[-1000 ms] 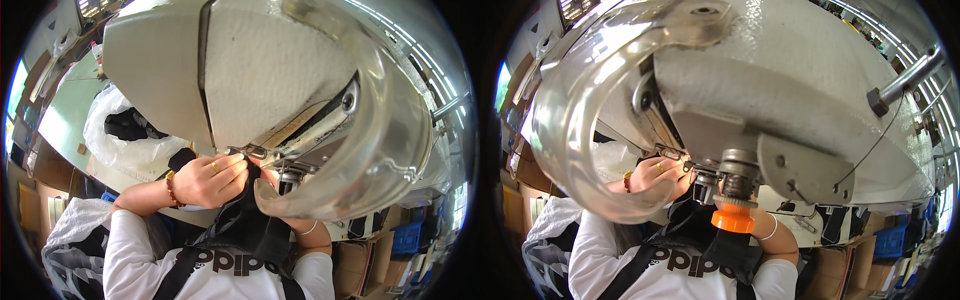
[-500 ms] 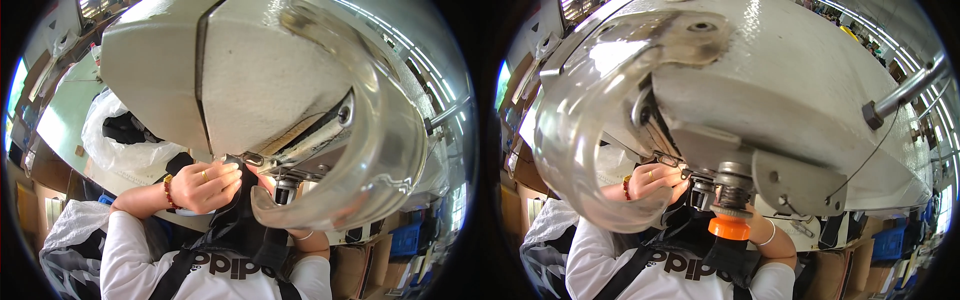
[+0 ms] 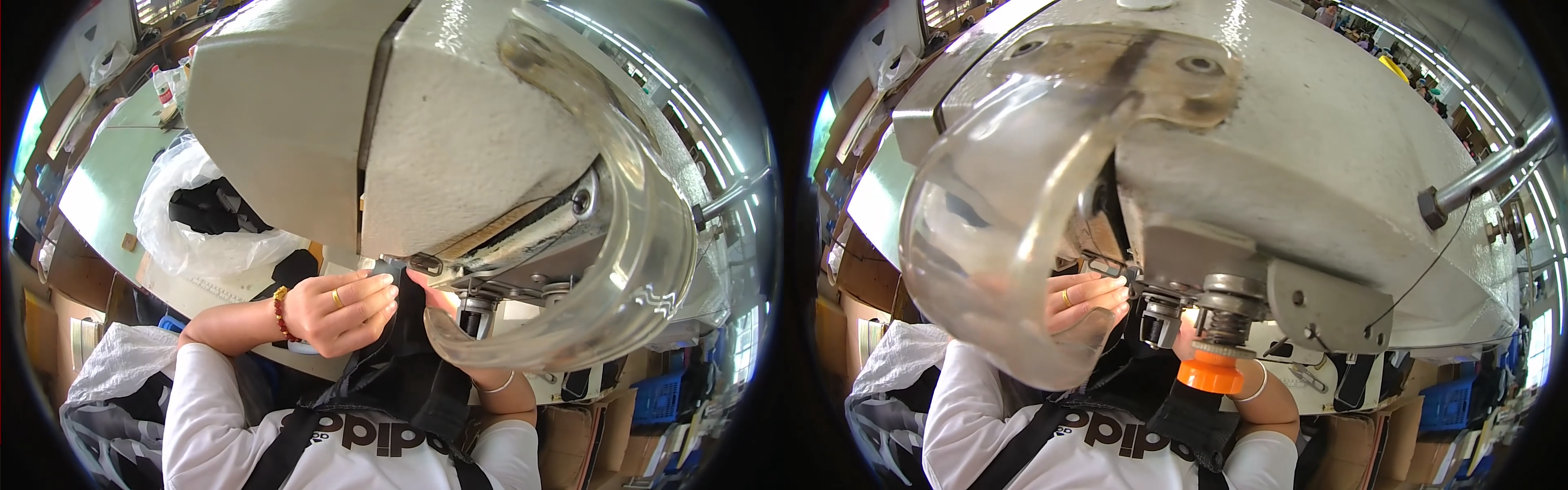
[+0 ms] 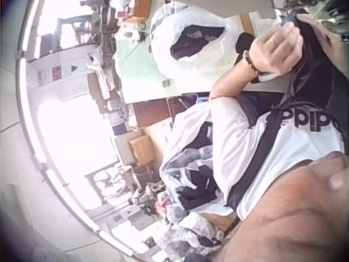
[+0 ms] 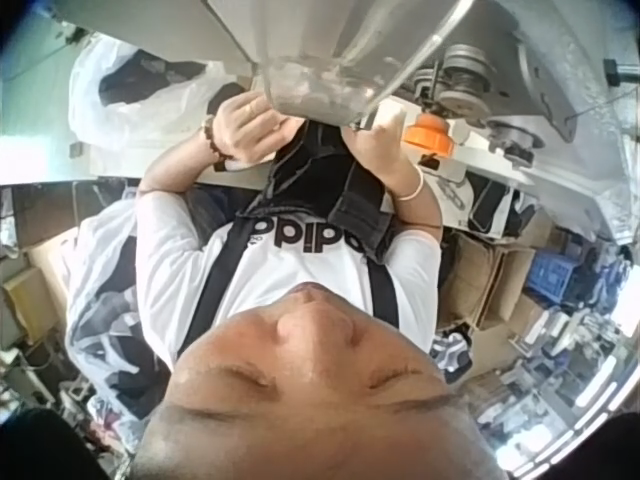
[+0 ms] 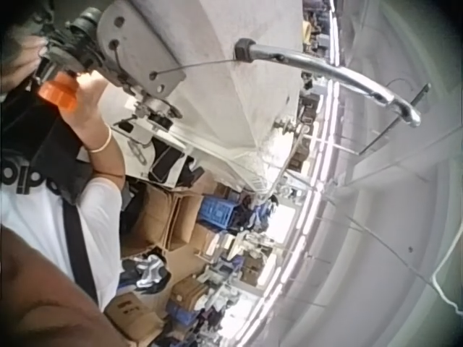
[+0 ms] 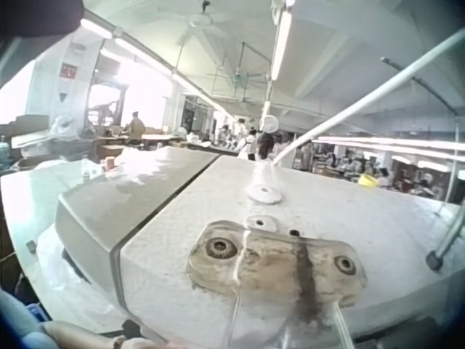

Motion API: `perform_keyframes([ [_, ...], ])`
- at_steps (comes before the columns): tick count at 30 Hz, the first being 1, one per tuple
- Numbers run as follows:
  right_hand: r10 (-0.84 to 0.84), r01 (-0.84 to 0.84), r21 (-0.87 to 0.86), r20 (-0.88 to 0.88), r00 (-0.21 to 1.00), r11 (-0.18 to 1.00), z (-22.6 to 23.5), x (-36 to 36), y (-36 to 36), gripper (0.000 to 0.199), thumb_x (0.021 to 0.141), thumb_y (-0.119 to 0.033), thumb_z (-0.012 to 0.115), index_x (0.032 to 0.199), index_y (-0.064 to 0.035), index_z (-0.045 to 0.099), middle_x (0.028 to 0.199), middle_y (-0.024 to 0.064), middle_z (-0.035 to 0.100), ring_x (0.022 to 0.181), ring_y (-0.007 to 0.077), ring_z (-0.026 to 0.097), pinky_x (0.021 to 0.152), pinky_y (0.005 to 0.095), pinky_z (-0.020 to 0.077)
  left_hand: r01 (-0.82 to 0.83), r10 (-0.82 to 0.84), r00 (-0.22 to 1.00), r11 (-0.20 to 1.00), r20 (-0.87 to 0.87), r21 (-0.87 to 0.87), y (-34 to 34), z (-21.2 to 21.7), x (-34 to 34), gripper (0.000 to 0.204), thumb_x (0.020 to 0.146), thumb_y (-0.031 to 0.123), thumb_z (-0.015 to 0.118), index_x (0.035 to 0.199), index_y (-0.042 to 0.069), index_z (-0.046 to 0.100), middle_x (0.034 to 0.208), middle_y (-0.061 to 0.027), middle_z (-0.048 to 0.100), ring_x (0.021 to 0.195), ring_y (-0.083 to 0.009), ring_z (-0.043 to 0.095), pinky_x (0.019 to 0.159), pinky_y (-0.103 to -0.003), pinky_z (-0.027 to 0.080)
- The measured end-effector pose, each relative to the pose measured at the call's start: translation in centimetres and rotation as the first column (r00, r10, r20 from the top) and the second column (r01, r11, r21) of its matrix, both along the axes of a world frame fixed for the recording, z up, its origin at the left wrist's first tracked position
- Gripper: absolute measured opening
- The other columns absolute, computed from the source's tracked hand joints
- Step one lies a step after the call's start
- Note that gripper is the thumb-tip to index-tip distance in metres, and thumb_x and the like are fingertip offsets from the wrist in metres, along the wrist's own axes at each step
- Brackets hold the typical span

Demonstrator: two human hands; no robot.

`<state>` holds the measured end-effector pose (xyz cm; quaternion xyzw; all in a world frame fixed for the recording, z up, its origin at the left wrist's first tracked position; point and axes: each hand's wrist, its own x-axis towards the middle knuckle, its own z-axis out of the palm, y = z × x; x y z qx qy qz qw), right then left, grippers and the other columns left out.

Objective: Stitching various fabric and synthetic components of a shoe using an industrial sewing machine.

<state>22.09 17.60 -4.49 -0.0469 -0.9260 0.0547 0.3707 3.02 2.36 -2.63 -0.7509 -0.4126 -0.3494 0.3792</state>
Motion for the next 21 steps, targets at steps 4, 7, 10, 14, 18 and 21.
perform_keyframes([
  [4,-0.018,0.018,0.010,0.012,1.000,1.000,-0.2,0.2,0.1,0.021,0.081,-0.017,0.077,0.097,-0.0050,0.071,0.083,0.0141,0.065,0.072,0.0354,0.063,0.069,0.0504,0.0467,-0.034,0.034,0.999,0.999,0.032,0.011,0.8,-1.1,0.1,0.007,0.082,0.003,0.075,0.088,0.002,0.072,0.099,-0.0136,0.075,0.097,-0.0249,0.075,0.073,-0.031,0.065],
  [7,-0.029,0.029,0.028,0.026,0.999,0.999,-0.4,0.3,0.2,0.021,0.081,-0.018,0.077,0.096,-0.0054,0.071,0.083,0.0141,0.065,0.073,0.0354,0.063,0.070,0.0508,0.0461,-0.047,0.047,0.999,0.998,0.014,-0.029,0.7,-1.4,-0.2,0.011,0.080,0.002,0.074,0.091,0.002,0.073,0.100,-0.0134,0.075,0.097,-0.0244,0.075,0.070,-0.030,0.063],
  [10,-0.039,0.037,0.049,0.039,0.999,0.998,-0.6,0.3,0.3,0.020,0.081,-0.019,0.077,0.095,-0.0058,0.070,0.083,0.0142,0.064,0.074,0.0354,0.063,0.070,0.0512,0.0455,-0.060,0.062,0.998,0.996,0.022,-0.068,0.4,-1.3,-0.2,0.014,0.080,0.002,0.073,0.094,0.001,0.074,0.101,-0.0136,0.075,0.097,-0.0242,0.075,0.067,-0.028,0.062],
  [14,-0.061,0.056,0.090,0.054,0.997,0.994,-0.7,0.2,0.5,0.020,0.082,-0.020,0.077,0.094,-0.0064,0.069,0.083,0.0143,0.064,0.075,0.0353,0.062,0.071,0.0518,0.0448,-0.051,0.052,0.998,0.996,0.026,-0.067,0.3,-1.0,-0.1,0.015,0.081,0.002,0.073,0.095,0.001,0.075,0.103,-0.0140,0.074,0.097,-0.0244,0.075,0.064,-0.027,0.060],
  [18,-0.137,0.113,0.256,0.074,0.988,0.960,-0.5,0.1,0.6,0.022,0.081,-0.024,0.078,0.093,-0.0085,0.069,0.083,0.0146,0.063,0.076,0.0348,0.061,0.073,0.0528,0.0429,-0.057,0.057,0.998,0.998,0.001,-0.030,0.5,-1.0,-0.2,0.015,0.081,0.002,0.073,0.096,0.000,0.075,0.104,-0.0143,0.075,0.098,-0.0245,0.075,0.062,-0.026,0.060],
  [21,-0.152,0.121,0.297,0.085,0.985,0.947,-0.2,0.3,0.6,0.023,0.081,-0.027,0.078,0.093,-0.0093,0.069,0.083,0.0149,0.062,0.077,0.0346,0.061,0.074,0.0530,0.0423,-0.074,0.074,0.997,0.995,0.008,-0.062,0.6,-1.1,-0.2,0.015,0.081,0.003,0.073,0.096,0.000,0.075,0.104,-0.0144,0.075,0.098,-0.0245,0.075,0.062,-0.026,0.059],
])
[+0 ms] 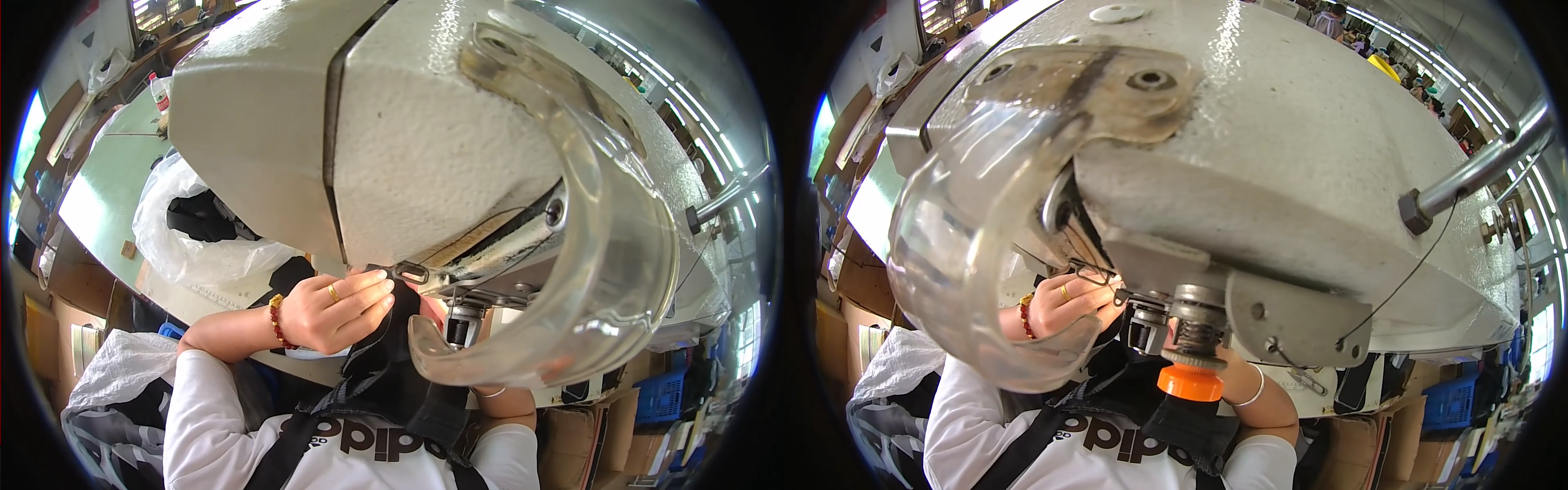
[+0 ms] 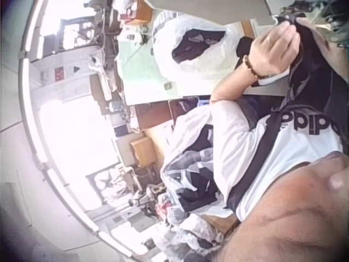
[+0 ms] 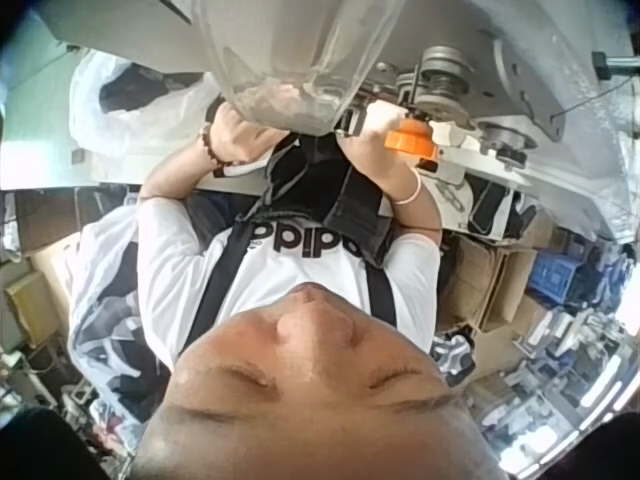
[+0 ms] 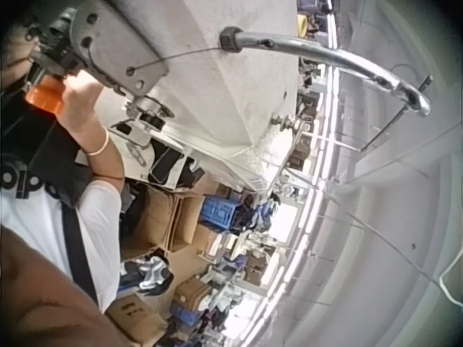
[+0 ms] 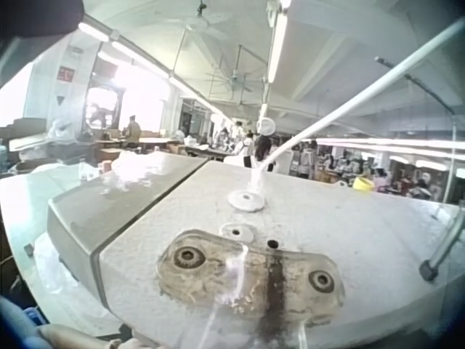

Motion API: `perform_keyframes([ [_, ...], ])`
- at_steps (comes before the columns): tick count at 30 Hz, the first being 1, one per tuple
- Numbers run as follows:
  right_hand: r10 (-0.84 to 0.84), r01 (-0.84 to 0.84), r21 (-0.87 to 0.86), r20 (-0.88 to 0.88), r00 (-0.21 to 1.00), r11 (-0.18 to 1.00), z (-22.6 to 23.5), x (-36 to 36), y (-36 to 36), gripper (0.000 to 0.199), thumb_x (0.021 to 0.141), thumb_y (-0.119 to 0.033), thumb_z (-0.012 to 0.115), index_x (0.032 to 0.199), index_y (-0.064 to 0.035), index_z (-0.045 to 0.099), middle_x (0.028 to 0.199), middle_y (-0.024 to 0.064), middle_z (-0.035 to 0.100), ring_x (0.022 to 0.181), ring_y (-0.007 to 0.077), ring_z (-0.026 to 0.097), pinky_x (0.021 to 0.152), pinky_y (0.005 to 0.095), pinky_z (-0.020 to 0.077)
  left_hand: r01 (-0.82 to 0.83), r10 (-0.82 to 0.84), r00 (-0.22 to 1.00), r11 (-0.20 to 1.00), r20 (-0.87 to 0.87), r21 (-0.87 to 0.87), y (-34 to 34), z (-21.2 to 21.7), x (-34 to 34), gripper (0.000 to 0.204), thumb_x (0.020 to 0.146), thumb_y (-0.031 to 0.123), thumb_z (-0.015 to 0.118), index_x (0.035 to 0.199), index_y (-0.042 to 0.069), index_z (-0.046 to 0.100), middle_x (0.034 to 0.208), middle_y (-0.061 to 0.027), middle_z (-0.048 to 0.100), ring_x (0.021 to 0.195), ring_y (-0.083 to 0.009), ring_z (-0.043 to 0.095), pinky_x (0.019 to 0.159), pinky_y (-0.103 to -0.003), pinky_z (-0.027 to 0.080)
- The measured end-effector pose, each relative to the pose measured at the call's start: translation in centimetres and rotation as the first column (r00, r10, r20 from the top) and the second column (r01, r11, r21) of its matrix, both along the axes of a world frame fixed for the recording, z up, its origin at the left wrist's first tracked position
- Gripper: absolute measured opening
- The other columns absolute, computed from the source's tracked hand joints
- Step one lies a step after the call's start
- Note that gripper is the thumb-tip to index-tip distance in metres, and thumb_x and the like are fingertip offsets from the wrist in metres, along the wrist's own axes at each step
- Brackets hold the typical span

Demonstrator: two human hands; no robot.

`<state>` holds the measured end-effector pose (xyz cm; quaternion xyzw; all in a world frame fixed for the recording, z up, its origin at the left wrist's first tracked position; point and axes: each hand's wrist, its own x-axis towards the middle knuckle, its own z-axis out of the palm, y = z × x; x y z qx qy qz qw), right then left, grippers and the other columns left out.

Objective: Stitching various fabric and synthetic components of a shoe using an industrial sewing machine.

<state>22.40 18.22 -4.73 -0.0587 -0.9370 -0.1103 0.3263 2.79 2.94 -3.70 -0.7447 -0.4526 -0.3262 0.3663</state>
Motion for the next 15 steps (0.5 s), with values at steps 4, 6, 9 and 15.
perform_keyframes([
  [4,0.039,-0.040,-0.118,-0.013,0.999,0.992,0.16,0.07,-0.20,0.024,0.081,-0.027,0.078,0.093,-0.0092,0.069,0.084,0.0152,0.063,0.077,0.0346,0.061,0.075,0.0527,0.0424,0.006,-0.006,0.999,1.000,0.034,0.000,-0.03,0.05,0.02,0.016,0.081,0.003,0.073,0.097,0.000,0.075,0.106,-0.0146,0.075,0.099,-0.0245,0.075,0.061,-0.025,0.059],
  [6,0.049,-0.052,-0.143,-0.021,0.999,0.988,0.11,-0.01,-0.28,0.024,0.081,-0.028,0.078,0.093,-0.0091,0.069,0.084,0.0153,0.063,0.077,0.0346,0.061,0.075,0.0525,0.0425,0.003,-0.003,1.000,1.000,0.022,-0.003,-0.04,0.12,0.00,0.017,0.081,0.003,0.073,0.097,0.000,0.075,0.106,-0.0146,0.075,0.099,-0.0245,0.075,0.061,-0.025,0.058],
  [9,0.052,-0.057,-0.172,-0.034,0.998,0.983,0.00,-0.08,-0.22,0.025,0.080,-0.028,0.078,0.094,-0.0090,0.069,0.084,0.0155,0.063,0.077,0.0346,0.061,0.075,0.0523,0.0426,-0.008,0.008,1.000,1.000,-0.002,-0.008,-0.01,0.11,-0.03,0.017,0.081,0.003,0.073,0.097,0.000,0.075,0.107,-0.0145,0.074,0.100,-0.0242,0.075,0.060,-0.025,0.057],
  [15,0.054,-0.064,-0.213,-0.052,0.997,0.975,-0.19,0.21,-0.08,0.026,0.080,-0.029,0.078,0.094,-0.0088,0.069,0.084,0.0160,0.063,0.077,0.0346,0.061,0.076,0.0518,0.0428,-0.024,0.024,1.000,1.000,-0.005,-0.010,-0.02,-0.08,0.00,0.017,0.082,0.003,0.072,0.098,0.001,0.074,0.109,-0.0141,0.074,0.101,-0.0234,0.075,0.058,-0.024,0.054],
])
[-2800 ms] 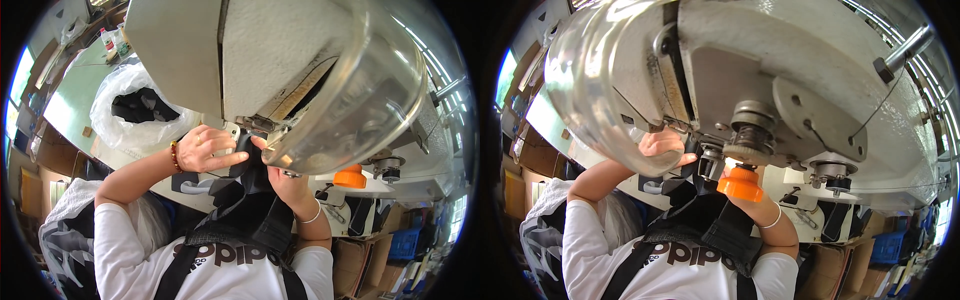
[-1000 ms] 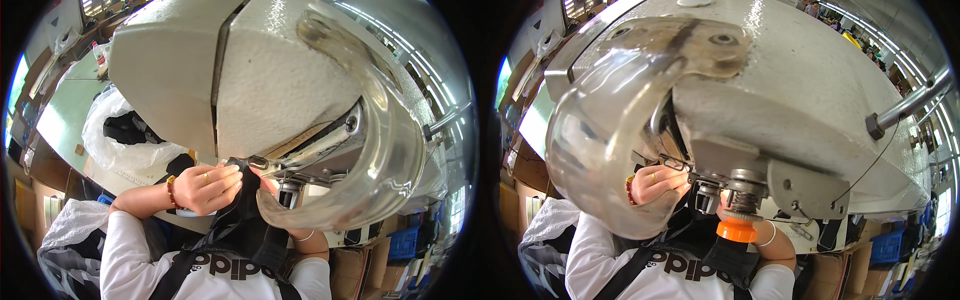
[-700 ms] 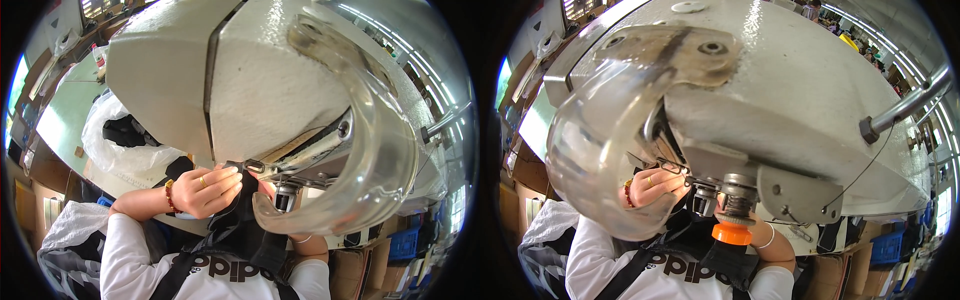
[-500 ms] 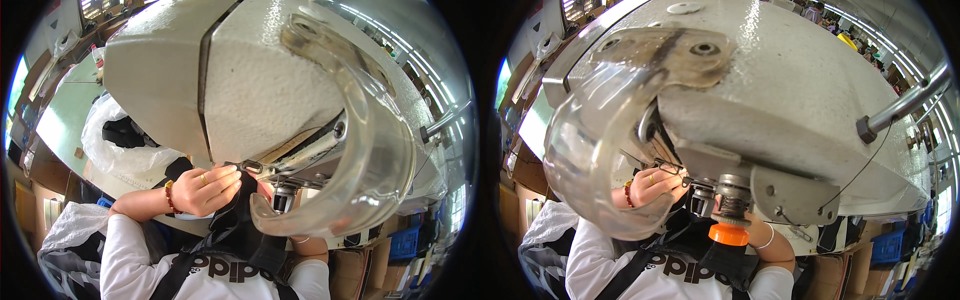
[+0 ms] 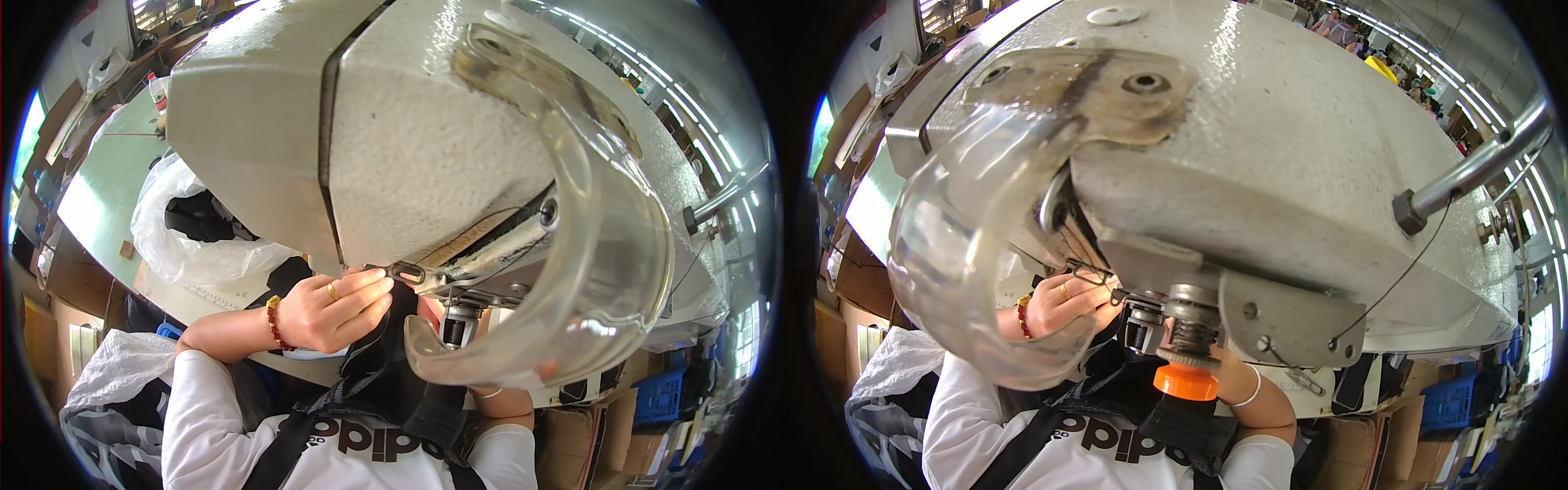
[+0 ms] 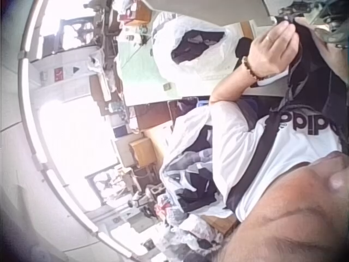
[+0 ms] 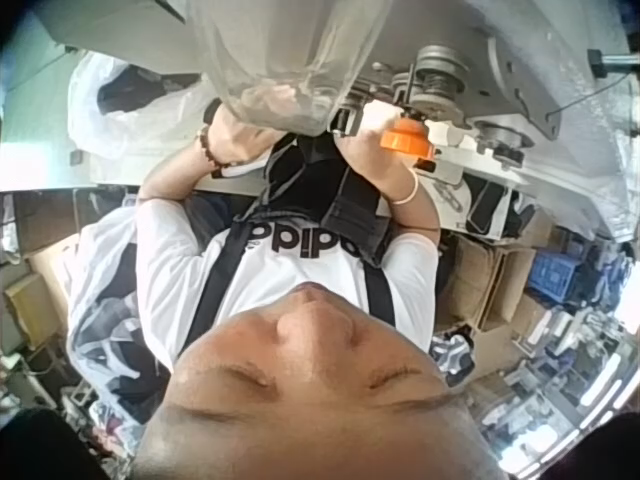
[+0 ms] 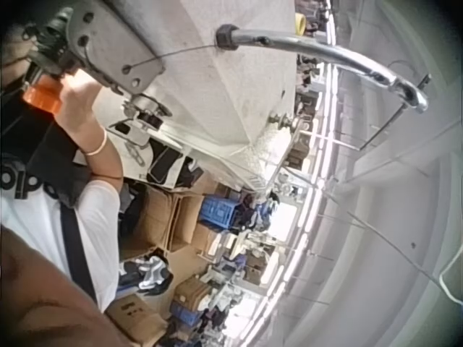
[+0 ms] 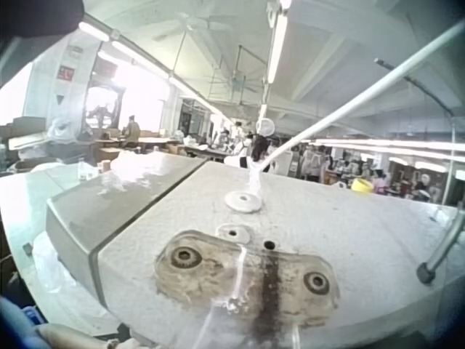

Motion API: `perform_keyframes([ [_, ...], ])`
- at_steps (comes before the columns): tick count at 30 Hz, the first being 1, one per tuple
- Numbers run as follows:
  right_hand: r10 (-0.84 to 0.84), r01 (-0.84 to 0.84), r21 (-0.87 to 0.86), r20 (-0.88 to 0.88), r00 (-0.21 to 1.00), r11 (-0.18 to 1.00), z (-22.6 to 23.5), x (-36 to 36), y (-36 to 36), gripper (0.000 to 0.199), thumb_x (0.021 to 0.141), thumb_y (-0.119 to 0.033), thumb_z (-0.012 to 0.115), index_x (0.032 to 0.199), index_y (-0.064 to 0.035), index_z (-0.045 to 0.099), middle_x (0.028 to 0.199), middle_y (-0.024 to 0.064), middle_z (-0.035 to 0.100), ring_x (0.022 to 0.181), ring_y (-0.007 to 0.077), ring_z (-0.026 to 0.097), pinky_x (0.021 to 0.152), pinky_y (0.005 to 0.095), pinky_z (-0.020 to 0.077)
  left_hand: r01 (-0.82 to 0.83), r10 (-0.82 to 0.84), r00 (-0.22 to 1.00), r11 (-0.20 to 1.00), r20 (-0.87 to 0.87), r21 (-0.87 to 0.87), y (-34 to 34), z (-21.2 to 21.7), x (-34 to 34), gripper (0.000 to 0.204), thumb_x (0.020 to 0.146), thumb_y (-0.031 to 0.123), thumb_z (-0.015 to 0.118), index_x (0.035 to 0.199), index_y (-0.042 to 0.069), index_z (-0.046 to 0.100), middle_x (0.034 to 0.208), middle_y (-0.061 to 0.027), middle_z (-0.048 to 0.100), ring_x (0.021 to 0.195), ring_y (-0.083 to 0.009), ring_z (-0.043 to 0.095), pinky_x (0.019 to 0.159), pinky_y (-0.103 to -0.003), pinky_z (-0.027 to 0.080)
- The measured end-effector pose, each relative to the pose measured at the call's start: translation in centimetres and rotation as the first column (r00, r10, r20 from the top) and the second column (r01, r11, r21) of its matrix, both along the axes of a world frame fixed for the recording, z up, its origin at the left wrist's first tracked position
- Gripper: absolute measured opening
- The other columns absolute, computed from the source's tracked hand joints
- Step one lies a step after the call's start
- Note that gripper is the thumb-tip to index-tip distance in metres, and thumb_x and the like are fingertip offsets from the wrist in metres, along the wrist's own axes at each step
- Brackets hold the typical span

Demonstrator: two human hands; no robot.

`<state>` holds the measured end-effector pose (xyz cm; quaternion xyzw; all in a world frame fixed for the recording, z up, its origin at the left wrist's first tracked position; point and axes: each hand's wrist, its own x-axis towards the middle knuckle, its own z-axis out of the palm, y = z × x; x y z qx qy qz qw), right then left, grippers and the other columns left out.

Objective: Stitching various fabric and synthetic components of a shoe using an industrial sewing machine.

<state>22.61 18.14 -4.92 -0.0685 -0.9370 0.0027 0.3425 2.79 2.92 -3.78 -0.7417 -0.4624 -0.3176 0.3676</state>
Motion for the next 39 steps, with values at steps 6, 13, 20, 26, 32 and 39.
perform_keyframes([
  [6,-0.002,0.002,-0.027,-0.014,1.000,1.000,-0.5,-0.3,-0.1,0.027,0.080,-0.030,0.078,0.094,-0.0086,0.068,0.085,0.0164,0.063,0.078,0.0346,0.062,0.076,0.0513,0.0430,-0.010,0.014,0.997,0.999,0.078,-0.049,-0.2,0.3,0.3,0.016,0.083,0.003,0.071,0.099,0.001,0.074,0.108,-0.0128,0.073,0.098,-0.0219,0.076,0.052,-0.022,0.049],
  [13,-0.023,0.020,-0.066,-0.042,0.999,0.998,-1.2,-0.5,0.2,0.029,0.080,-0.031,0.078,0.094,-0.0083,0.068,0.085,0.0169,0.063,0.078,0.0346,0.062,0.077,0.0508,0.0433,-0.033,0.035,0.995,0.999,0.092,-0.021,0.1,0.4,0.5,0.015,0.084,0.004,0.071,0.099,0.002,0.073,0.108,-0.0120,0.073,0.096,-0.0201,0.075,0.051,-0.023,0.047],
  [20,-0.041,0.032,-0.113,-0.074,0.996,0.993,-1.9,-1.0,0.1,0.030,0.082,-0.031,0.076,0.098,-0.0074,0.067,0.090,0.0171,0.062,0.082,0.0337,0.061,0.081,0.0489,0.0433,-0.081,0.082,0.995,0.996,0.049,-0.027,-0.2,0.3,0.8,0.016,0.083,0.006,0.072,0.099,0.004,0.074,0.110,-0.0116,0.073,0.098,-0.0191,0.074,0.056,-0.023,0.048],
  [26,-0.014,0.018,-0.134,0.031,0.999,0.991,-3.1,0.1,0.0,0.035,0.095,-0.023,0.065,0.122,-0.0028,0.059,0.117,0.0156,0.060,0.107,0.0283,0.058,0.098,0.0403,0.0422,-0.105,0.103,0.994,0.988,-0.023,-0.114,-0.8,1.1,0.2,0.018,0.083,0.008,0.073,0.100,0.003,0.074,0.111,-0.0110,0.073,0.095,-0.0172,0.074,0.056,-0.023,0.048],
  [32,0.020,0.046,-0.246,0.260,0.966,0.968,-3.9,-0.2,-0.3,0.042,0.107,-0.015,0.054,0.146,0.0018,0.051,0.144,0.0141,0.058,0.131,0.0229,0.056,0.115,0.0318,0.0411,-0.080,0.085,0.995,0.993,0.059,-0.082,-0.4,0.5,0.6,0.019,0.082,0.009,0.073,0.100,0.003,0.074,0.111,-0.0101,0.073,0.087,-0.0152,0.072,0.060,-0.024,0.052],
  [39,0.014,-0.008,-0.136,0.043,0.999,0.991,0.4,0.0,-1.1,0.033,0.095,0.008,0.065,0.127,0.0013,0.071,0.114,0.0168,0.075,0.103,0.0295,0.073,0.096,0.0378,0.0552,0.013,-0.010,0.999,0.997,0.037,-0.080,-0.1,0.6,-0.5,0.016,0.082,0.009,0.074,0.096,0.003,0.072,0.107,-0.0091,0.072,0.082,-0.0158,0.072,0.062,-0.026,0.056],
])
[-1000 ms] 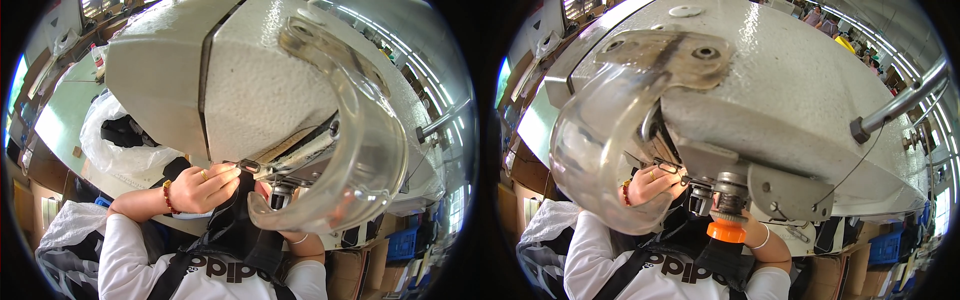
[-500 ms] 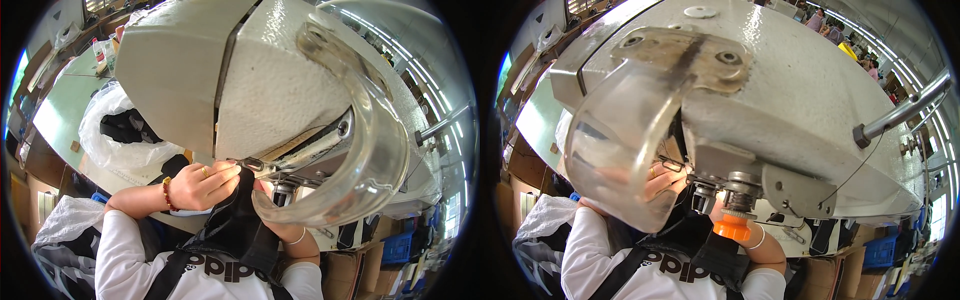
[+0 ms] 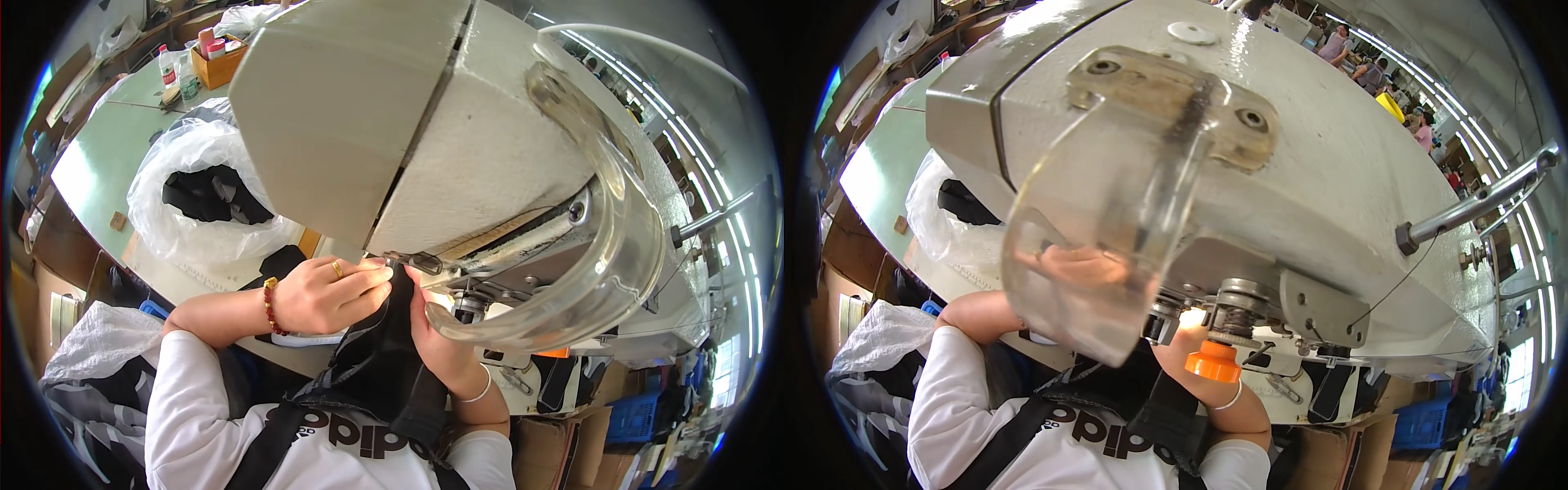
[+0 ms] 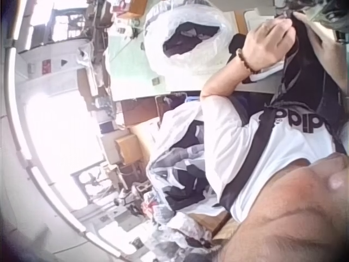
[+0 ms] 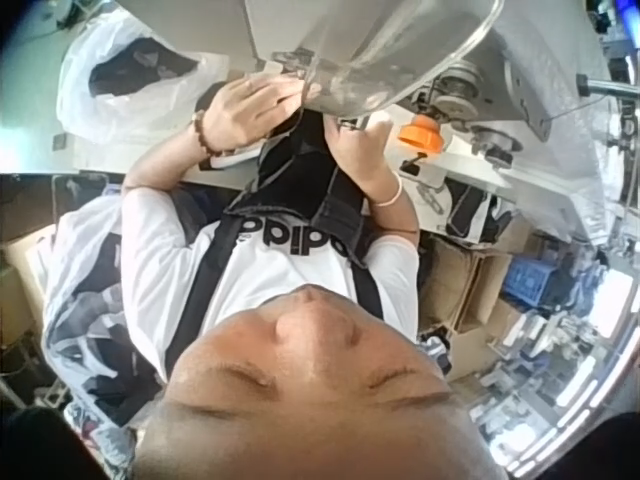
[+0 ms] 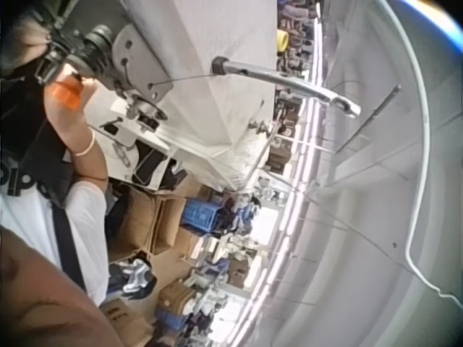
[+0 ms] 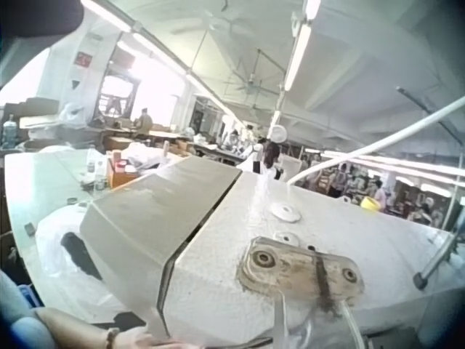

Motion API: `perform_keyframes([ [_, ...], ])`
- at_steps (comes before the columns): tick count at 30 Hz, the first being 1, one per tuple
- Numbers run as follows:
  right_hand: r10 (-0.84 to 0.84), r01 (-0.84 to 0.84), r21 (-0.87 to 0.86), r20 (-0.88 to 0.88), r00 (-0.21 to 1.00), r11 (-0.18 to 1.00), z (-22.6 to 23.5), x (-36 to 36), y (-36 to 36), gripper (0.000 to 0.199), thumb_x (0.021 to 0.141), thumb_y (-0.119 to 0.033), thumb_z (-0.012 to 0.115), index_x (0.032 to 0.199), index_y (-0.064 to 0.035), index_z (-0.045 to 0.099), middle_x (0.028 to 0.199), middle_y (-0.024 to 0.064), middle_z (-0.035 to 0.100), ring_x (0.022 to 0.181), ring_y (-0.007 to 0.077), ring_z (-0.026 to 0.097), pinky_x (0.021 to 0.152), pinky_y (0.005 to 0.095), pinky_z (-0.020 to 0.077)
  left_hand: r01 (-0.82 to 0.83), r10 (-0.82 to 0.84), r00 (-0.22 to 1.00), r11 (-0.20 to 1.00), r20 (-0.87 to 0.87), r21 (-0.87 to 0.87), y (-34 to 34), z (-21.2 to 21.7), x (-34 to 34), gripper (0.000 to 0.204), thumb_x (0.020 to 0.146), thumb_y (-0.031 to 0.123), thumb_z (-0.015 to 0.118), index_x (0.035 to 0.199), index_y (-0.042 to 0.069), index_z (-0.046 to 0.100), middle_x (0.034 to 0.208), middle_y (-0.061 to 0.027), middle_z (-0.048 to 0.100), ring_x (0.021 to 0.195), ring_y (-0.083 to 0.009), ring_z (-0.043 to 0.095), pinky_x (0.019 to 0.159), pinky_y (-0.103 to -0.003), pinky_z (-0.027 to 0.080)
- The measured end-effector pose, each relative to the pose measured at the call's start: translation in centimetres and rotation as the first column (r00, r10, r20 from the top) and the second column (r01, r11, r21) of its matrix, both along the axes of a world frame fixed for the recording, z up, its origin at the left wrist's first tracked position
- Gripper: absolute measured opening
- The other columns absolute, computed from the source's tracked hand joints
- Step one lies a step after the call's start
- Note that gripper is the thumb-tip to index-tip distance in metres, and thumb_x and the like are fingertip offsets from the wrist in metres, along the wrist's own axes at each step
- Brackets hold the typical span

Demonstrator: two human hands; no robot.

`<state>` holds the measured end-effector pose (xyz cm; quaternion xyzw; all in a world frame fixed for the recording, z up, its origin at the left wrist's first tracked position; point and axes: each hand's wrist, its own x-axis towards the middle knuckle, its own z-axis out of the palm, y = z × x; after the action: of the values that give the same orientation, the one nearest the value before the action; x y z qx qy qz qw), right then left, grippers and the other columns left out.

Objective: Stitching various fabric and synthetic components of a shoe using an industrial sewing machine.

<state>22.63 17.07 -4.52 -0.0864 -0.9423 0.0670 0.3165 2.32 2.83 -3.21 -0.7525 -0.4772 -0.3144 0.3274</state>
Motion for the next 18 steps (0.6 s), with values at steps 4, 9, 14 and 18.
perform_keyframes([
  [4,-0.018,0.013,-0.065,-0.085,0.996,0.998,0.9,-0.8,-0.5,0.028,0.092,0.008,0.068,0.118,0.0007,0.075,0.106,0.0161,0.076,0.096,0.0306,0.074,0.091,0.0396,0.0564,0.004,0.002,0.996,0.998,0.091,-0.067,0.3,-0.3,-0.1,0.018,0.080,0.008,0.076,0.097,0.002,0.072,0.106,-0.0095,0.071,0.073,-0.0141,0.070,0.058,-0.027,0.055],
  [9,0.077,-0.088,-0.039,-0.227,0.971,0.995,1.2,-1.9,0.0,0.028,0.091,0.008,0.068,0.117,0.0000,0.076,0.104,0.0167,0.077,0.094,0.0302,0.075,0.090,0.0393,0.0572,0.035,-0.024,0.989,0.997,0.144,-0.075,0.2,0.2,-0.2,0.020,0.080,0.009,0.077,0.098,0.001,0.072,0.106,-0.0099,0.071,0.073,-0.0144,0.070,0.059,-0.028,0.055],
  [14,0.058,-0.090,-0.192,-0.166,0.984,0.977,1.7,-1.4,-0.8,0.033,0.091,0.008,0.067,0.121,-0.0013,0.075,0.095,0.0161,0.075,0.084,0.0278,0.072,0.082,0.0365,0.0565,0.065,-0.061,0.993,0.997,0.101,-0.043,-0.7,1.3,0.2,0.019,0.082,0.009,0.075,0.098,0.000,0.071,0.105,-0.0111,0.070,0.087,-0.0198,0.073,0.072,-0.031,0.061],
  [18,0.060,-0.108,-0.334,-0.153,0.986,0.936,1.5,-1.3,-1.2,0.035,0.092,0.009,0.066,0.125,-0.0021,0.074,0.090,0.0149,0.073,0.078,0.0268,0.070,0.077,0.0356,0.0553,0.032,-0.031,0.999,0.997,0.015,-0.067,-1.5,1.5,0.5,0.019,0.082,0.007,0.074,0.099,-0.002,0.070,0.106,-0.0122,0.070,0.097,-0.0249,0.073,0.082,-0.033,0.063],
])
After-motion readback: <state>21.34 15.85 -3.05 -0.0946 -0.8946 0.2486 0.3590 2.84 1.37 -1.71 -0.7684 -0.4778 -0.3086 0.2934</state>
